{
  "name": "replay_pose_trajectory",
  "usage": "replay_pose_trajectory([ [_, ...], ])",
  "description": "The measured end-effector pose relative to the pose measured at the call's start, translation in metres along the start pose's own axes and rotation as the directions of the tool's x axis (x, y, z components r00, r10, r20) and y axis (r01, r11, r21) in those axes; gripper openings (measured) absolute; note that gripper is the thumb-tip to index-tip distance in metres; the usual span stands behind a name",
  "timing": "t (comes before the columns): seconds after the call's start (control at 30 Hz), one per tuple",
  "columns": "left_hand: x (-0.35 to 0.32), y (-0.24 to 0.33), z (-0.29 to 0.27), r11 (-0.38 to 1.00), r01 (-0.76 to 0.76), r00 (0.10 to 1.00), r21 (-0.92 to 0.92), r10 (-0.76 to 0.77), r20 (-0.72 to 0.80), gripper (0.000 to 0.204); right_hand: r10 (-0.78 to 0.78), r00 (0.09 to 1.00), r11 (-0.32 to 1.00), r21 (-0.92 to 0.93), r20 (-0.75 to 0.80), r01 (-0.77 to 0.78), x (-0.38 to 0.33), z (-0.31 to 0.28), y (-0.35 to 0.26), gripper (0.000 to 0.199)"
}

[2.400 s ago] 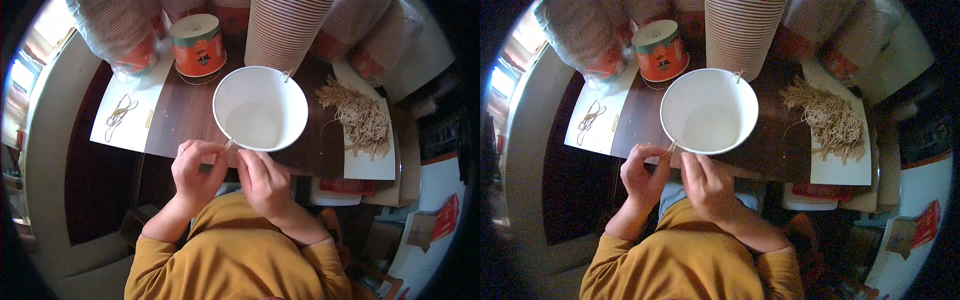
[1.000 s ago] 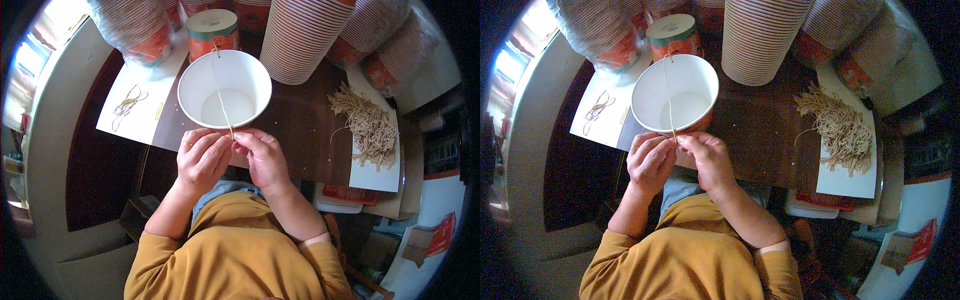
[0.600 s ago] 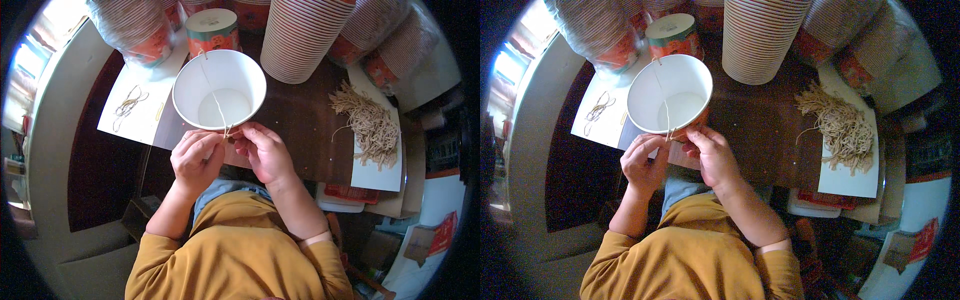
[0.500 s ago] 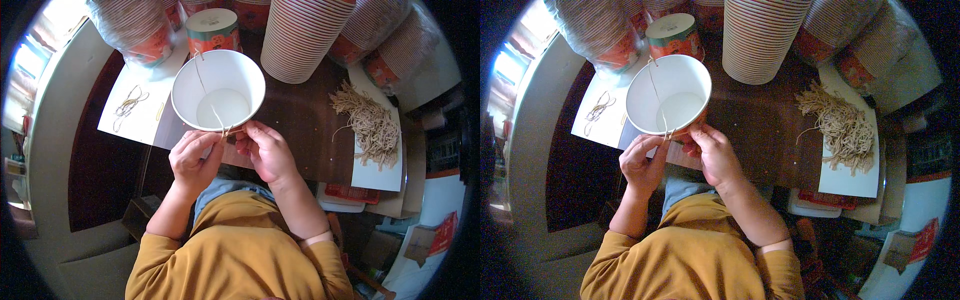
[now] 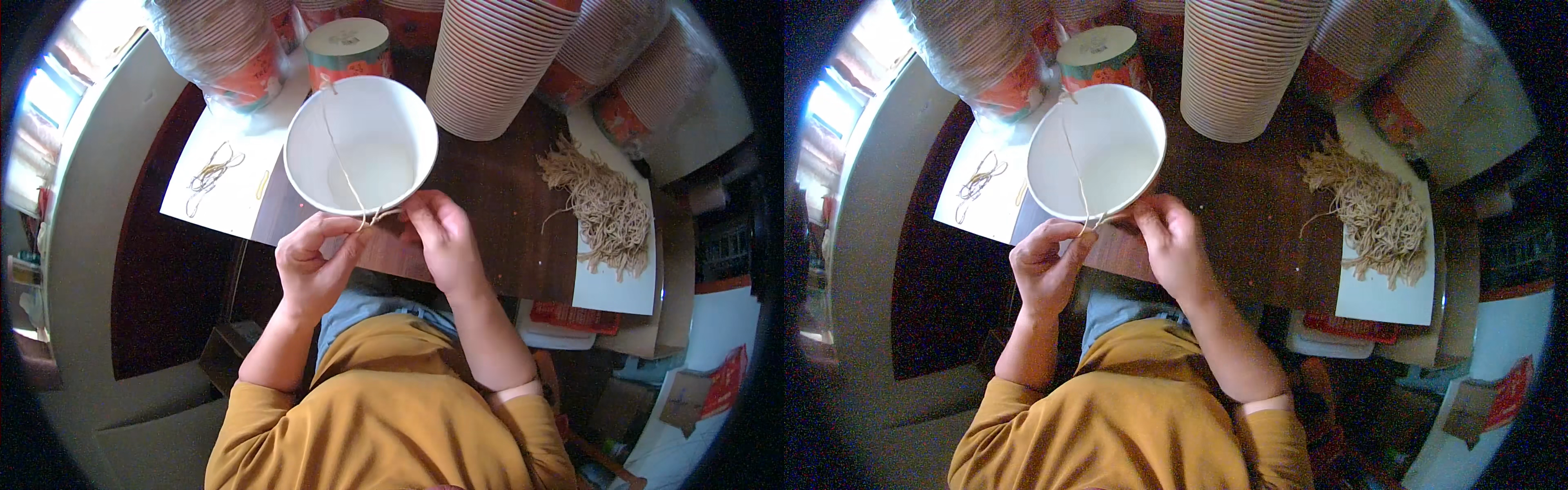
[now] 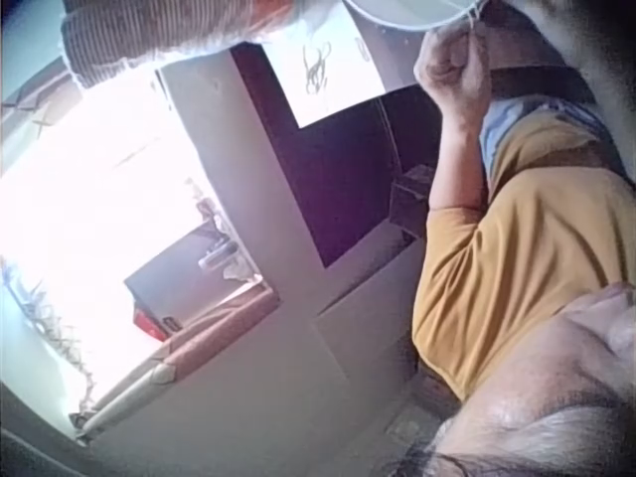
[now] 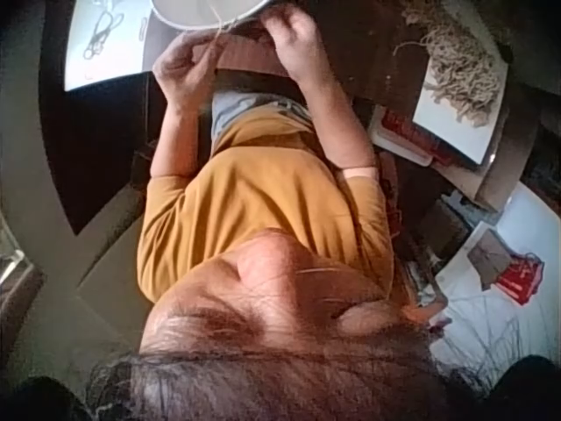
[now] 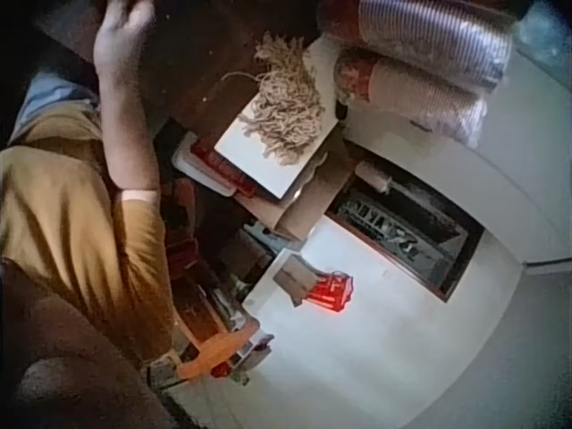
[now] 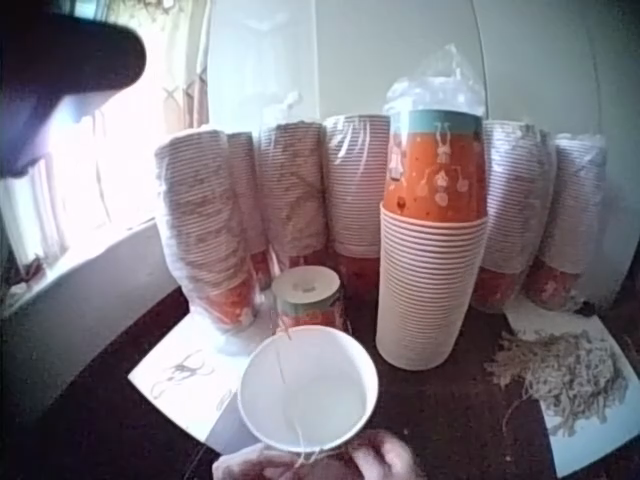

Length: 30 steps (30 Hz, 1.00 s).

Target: Threading and tying strings through pre-punched holes in paper buckets to create handles.

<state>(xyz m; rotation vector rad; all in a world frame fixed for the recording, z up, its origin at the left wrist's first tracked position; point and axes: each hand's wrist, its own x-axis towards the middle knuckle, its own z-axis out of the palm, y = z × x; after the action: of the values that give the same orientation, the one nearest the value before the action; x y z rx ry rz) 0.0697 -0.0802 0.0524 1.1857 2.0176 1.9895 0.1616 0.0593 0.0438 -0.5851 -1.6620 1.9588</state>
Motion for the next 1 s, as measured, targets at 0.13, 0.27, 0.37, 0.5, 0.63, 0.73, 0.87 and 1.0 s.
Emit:
replay_pose_trajectory([
  [0.13, 0.003, 0.003, -0.002, 0.999, 0.021, 1.000, 0.035, -0.021, 0.004, 0.008, -0.611, 0.790, 0.583, -0.645, 0.053, 0.494, -0.013, -0.001, -0.019, 0.020],
  [0.27, 0.005, 0.005, -0.002, 1.000, 0.008, 1.000, -0.010, -0.008, 0.014, 0.009, -0.731, 0.583, 0.236, -0.670, 0.354, 0.704, -0.006, 0.003, -0.025, 0.035],
  [0.37, 0.006, 0.008, -0.005, 0.999, -0.027, 0.999, 0.031, 0.027, 0.025, 0.010, -0.755, 0.492, 0.132, -0.634, 0.434, 0.762, 0.003, 0.003, -0.020, 0.030],
  [0.5, 0.008, 0.016, -0.013, 0.992, -0.105, 0.993, 0.069, 0.101, 0.064, 0.010, -0.766, 0.446, 0.121, -0.577, 0.463, 0.808, 0.004, 0.008, -0.023, 0.025],
  [0.63, 0.010, 0.027, -0.018, 0.987, -0.120, 0.991, 0.106, 0.113, 0.075, 0.010, -0.792, 0.411, 0.097, -0.571, 0.452, 0.815, 0.007, 0.012, -0.023, 0.024],
  [0.73, 0.009, 0.032, -0.021, 0.981, -0.129, 0.990, 0.142, 0.118, 0.082, 0.010, -0.793, 0.414, 0.099, -0.577, 0.446, 0.811, 0.004, 0.014, -0.028, 0.023],
  [0.87, 0.008, 0.035, -0.023, 0.971, -0.171, 0.983, 0.168, 0.157, 0.092, 0.010, -0.790, 0.421, 0.127, -0.554, 0.445, 0.823, 0.004, 0.015, -0.026, 0.020],
  [1.0, 0.008, 0.039, -0.022, 0.973, -0.176, 0.981, 0.152, 0.161, 0.105, 0.010, -0.796, 0.429, 0.146, -0.552, 0.427, 0.821, 0.001, 0.018, -0.021, 0.020],
])
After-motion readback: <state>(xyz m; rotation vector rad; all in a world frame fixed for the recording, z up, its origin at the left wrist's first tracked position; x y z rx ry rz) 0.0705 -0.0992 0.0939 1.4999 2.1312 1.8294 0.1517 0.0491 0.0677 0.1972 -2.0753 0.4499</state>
